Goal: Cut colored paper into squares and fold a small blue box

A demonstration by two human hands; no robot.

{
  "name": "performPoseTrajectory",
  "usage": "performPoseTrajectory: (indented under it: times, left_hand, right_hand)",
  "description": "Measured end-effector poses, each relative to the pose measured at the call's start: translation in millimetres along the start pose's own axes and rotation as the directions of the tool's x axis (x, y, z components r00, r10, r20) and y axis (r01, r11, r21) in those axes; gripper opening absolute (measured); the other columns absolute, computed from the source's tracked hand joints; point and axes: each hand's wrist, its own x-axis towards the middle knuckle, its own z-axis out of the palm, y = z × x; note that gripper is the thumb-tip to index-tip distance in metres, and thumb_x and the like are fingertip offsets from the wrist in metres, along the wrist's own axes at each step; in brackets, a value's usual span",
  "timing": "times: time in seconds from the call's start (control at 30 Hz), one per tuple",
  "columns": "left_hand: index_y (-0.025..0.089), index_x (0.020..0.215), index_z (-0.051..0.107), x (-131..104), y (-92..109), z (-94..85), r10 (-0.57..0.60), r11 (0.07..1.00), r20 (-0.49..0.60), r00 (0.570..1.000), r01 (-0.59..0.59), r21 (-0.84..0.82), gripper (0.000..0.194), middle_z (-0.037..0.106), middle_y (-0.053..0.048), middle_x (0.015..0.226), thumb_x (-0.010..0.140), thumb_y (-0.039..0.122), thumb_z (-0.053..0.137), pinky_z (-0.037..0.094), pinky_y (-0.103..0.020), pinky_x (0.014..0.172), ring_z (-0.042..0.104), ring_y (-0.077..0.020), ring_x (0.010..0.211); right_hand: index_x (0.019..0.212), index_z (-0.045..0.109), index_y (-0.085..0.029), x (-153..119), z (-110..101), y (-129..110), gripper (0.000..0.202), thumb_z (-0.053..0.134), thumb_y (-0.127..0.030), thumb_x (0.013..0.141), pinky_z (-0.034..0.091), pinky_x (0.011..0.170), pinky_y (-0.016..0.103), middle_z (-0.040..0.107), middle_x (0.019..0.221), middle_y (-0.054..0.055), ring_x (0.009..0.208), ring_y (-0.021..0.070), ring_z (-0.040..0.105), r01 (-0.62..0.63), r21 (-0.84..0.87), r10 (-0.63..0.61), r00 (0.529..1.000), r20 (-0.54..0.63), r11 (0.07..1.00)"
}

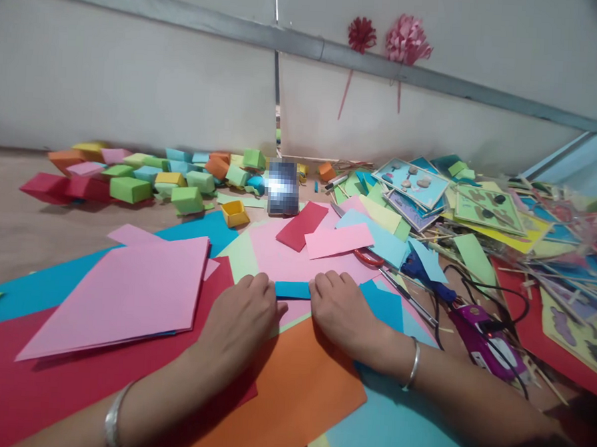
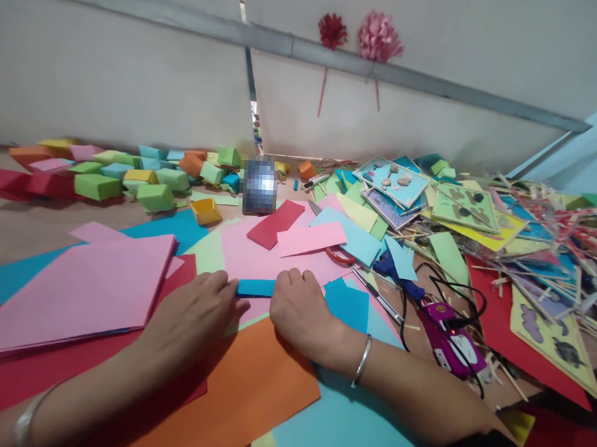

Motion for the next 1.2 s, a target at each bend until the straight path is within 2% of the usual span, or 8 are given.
performPoseTrajectory:
  times: [0.17, 0.37, 0.53, 0.67, 0.73, 0.9, 1.07, 1.2]
  left_hand:
    - [0.014, 0.088, 0.064, 6.5, -11.8, 2.2, -0.081, 0.980, -0.064, 0.995, 0.068, -0.186, 0.020, 0.064, -0.011, 0.086, 0.093, 0.031, 0.054, 0.041, -0.034, 0.064, 0.061, -0.0266, 0.078]
    - [0.021, 0.092, 0.055, 15.7, -24.5, 8.7, -0.213, 0.806, -0.164, 0.963, 0.078, -0.587, 0.010, 0.066, -0.004, 0.085, 0.086, 0.029, 0.055, 0.044, -0.031, 0.064, 0.063, -0.0211, 0.076]
    - [0.024, 0.093, 0.048, 16.9, -22.7, 5.7, -0.313, 0.566, -0.149, 0.938, 0.059, -0.822, 0.016, 0.065, 0.000, 0.084, 0.079, 0.028, 0.053, 0.049, -0.031, 0.065, 0.064, -0.0182, 0.073]
    - [0.024, 0.104, 0.055, 15.9, -20.5, 1.5, -0.322, 0.481, -0.169, 0.932, 0.007, -0.877, 0.027, 0.069, -0.003, 0.094, 0.079, 0.033, 0.055, 0.053, -0.033, 0.068, 0.067, -0.0189, 0.078]
    - [0.023, 0.098, 0.060, 15.3, -20.0, -1.8, -0.296, 0.426, -0.151, 0.943, -0.011, -0.905, 0.025, 0.069, -0.004, 0.093, 0.077, 0.037, 0.057, 0.054, -0.034, 0.069, 0.066, -0.0199, 0.080]
    - [0.020, 0.073, 0.058, 14.2, -19.2, -10.9, -0.291, 0.195, 0.077, 0.954, 0.138, -0.971, 0.038, 0.059, 0.000, 0.068, 0.079, 0.057, 0.058, 0.050, -0.029, 0.058, 0.059, -0.0173, 0.065]
    - [0.020, 0.053, 0.047, 15.8, -19.7, -8.7, -0.268, 0.336, -0.038, 0.963, 0.057, -0.940, 0.040, 0.054, 0.001, 0.066, 0.076, 0.048, 0.063, 0.044, -0.026, 0.057, 0.052, -0.0137, 0.063]
    - [0.020, 0.070, 0.063, 16.0, -21.0, -2.2, -0.167, 0.299, -0.019, 0.986, 0.032, -0.954, 0.015, 0.062, 0.000, 0.075, 0.071, 0.034, 0.067, 0.050, -0.027, 0.059, 0.058, -0.0146, 0.065]
  right_hand:
    - [0.080, 0.063, -0.013, 2.7, 0.5, 7.1, 0.024, 0.045, 0.002, 0.087, 0.025, 0.061, 0.034, 0.064, 0.079, 0.012, 0.072, 0.0217, 0.052, -0.003, 0.059, 0.001, 1.000, 0.028, 0.998]
    - [0.080, 0.062, -0.014, 6.5, -3.1, 18.6, 0.019, 0.047, -0.005, 0.086, 0.027, 0.061, 0.030, 0.067, 0.078, 0.007, 0.069, 0.0167, 0.053, -0.225, 0.403, 0.236, 0.971, 0.023, 0.887]
    - [0.066, 0.052, -0.019, 10.1, -3.8, 25.8, 0.019, 0.045, -0.010, 0.081, 0.032, 0.054, 0.024, 0.059, 0.060, -0.001, 0.056, 0.0117, 0.051, -0.303, 0.825, 0.427, 0.900, 0.083, 0.478]
    - [0.072, 0.052, -0.021, 13.5, -1.1, 27.7, 0.015, 0.045, -0.020, 0.085, 0.035, 0.041, 0.021, 0.054, 0.047, -0.005, 0.040, 0.0119, 0.053, -0.397, 0.917, 0.337, 0.858, 0.387, -0.042]
    - [0.076, 0.053, -0.020, 14.5, 0.4, 27.9, 0.013, 0.046, -0.024, 0.086, 0.037, 0.038, 0.020, 0.054, 0.046, -0.006, 0.038, 0.0119, 0.053, -0.388, 0.906, 0.310, 0.851, 0.423, -0.171]
    - [0.078, 0.060, -0.018, 15.1, 5.8, 28.6, 0.012, 0.051, -0.020, 0.084, 0.042, 0.048, 0.020, 0.058, 0.057, -0.004, 0.050, 0.0108, 0.056, -0.264, 0.964, 0.424, 0.871, 0.249, -0.024]
    - [0.084, 0.063, -0.018, 15.2, 9.4, 27.2, 0.014, 0.049, -0.019, 0.086, 0.045, 0.051, 0.023, 0.060, 0.061, -0.002, 0.052, 0.0121, 0.058, -0.258, 0.966, 0.441, 0.865, 0.242, -0.023]
    - [0.094, 0.059, -0.019, 15.8, 9.6, 27.2, 0.012, 0.050, -0.021, 0.086, 0.041, 0.045, 0.022, 0.055, 0.057, -0.006, 0.046, 0.0123, 0.055, -0.279, 0.956, 0.482, 0.829, 0.285, -0.084]
